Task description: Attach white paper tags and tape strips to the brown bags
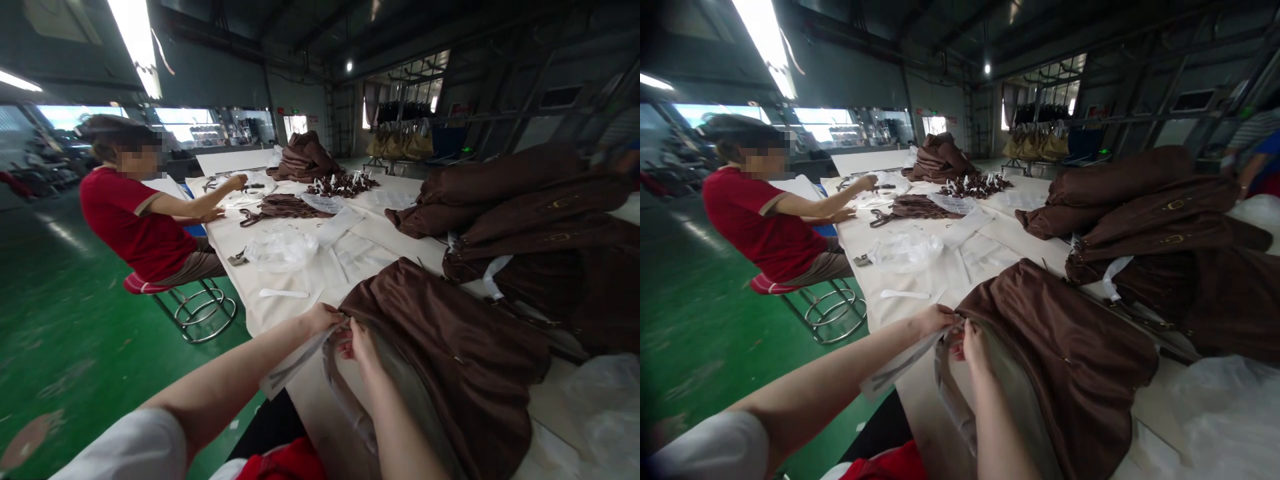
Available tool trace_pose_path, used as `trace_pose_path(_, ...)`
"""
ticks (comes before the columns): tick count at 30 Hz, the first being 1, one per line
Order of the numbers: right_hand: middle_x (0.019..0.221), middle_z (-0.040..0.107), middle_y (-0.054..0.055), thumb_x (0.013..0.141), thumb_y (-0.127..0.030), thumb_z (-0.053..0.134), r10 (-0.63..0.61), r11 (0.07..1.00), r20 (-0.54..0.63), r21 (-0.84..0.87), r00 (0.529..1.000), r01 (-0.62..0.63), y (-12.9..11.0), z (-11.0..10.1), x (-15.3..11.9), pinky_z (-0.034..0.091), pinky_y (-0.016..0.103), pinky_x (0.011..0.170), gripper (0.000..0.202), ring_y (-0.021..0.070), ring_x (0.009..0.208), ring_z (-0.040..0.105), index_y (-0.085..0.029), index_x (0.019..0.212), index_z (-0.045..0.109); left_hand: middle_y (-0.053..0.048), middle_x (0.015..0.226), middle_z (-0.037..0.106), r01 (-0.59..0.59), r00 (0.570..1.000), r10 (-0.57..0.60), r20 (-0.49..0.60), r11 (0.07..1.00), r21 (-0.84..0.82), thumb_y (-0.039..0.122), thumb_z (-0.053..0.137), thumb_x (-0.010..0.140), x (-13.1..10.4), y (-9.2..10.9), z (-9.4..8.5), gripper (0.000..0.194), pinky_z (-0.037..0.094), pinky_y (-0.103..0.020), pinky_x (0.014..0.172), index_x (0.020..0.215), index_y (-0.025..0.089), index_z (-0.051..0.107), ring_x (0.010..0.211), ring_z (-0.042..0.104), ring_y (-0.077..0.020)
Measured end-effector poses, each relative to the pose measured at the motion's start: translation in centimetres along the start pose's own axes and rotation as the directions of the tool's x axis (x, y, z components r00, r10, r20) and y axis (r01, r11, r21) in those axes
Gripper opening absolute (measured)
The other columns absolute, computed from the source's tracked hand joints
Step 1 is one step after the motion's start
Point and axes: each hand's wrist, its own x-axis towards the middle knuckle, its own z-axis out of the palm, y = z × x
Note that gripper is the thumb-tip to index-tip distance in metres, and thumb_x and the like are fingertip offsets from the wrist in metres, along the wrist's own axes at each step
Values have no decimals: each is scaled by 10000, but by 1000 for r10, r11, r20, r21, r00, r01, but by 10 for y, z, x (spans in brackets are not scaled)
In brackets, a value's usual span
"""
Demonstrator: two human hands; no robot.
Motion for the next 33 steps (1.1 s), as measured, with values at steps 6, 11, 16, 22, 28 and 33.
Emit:
trace_pose_path(6, 570, 560, 10, 775, -478, 466, -109, 970, -18, 218, 994, 110, -16, -18, -10, 264, 197, 357, 351, 77, 404, 414, -176, 619, 553, -16, 616, 585, -78, 968, 171, 184, 901, -426, 585, 714, 576, -36, 3, -8, 505, 401, -230, 517, 772, 126, 639, 522, 511, -109)
trace_pose_path(11, 572, 574, 4, 652, -396, 630, -47, 988, 290, 154, 956, 2, -30, -30, -21, 236, 190, 358, 281, 71, 402, 428, -125, 719, 661, -5, 603, 588, 0, 930, 220, 295, 802, -598, 453, 784, 613, -50, -21, -24, 395, 323, -198, 488, 788, 120, 666, 500, 464, -76)
trace_pose_path(16, 585, 584, -5, 607, -533, 707, 27, 995, 395, -101, 918, 14, -18, -5, -30, 254, 177, 353, 407, 58, 397, 435, -137, 655, 630, -18, 646, 606, -144, 919, 290, 266, 876, -459, 475, 736, 642, -57, -36, -32, 371, 398, -227, 606, 701, 118, 658, 615, 515, -116)
trace_pose_path(22, 512, 516, -30, 614, -664, 632, -108, 992, 203, -40, 973, 118, 15, 37, -25, 288, 206, 388, 501, 73, 410, 398, -171, 602, 547, -11, 593, 570, -121, 989, 134, 71, 980, -156, 427, 608, 673, -58, -52, -34, 299, 367, -254, 549, 611, 135, 592, 554, 470, -126)
trace_pose_path(28, 508, 554, 5, 676, -672, 586, -212, 966, 118, -124, 970, 226, 22, 35, -20, 337, 224, 402, 502, 123, 450, 485, -173, 622, 595, 5, 558, 541, -183, 982, 185, -37, 981, 64, 284, 478, 762, -55, -52, -31, 255, 305, -239, 542, 582, 145, 591, 561, 444, -117)
trace_pose_path(33, 589, 646, 57, 717, -667, 557, -228, 945, 164, -199, 960, 258, 14, 29, -20, 436, 246, 454, 505, 185, 546, 606, -173, 698, 658, 16, 523, 488, -224, 965, 250, -79, 943, 246, 204, 473, 741, -56, -43, -28, 222, 249, -236, 534, 546, 157, 568, 535, 396, -103)
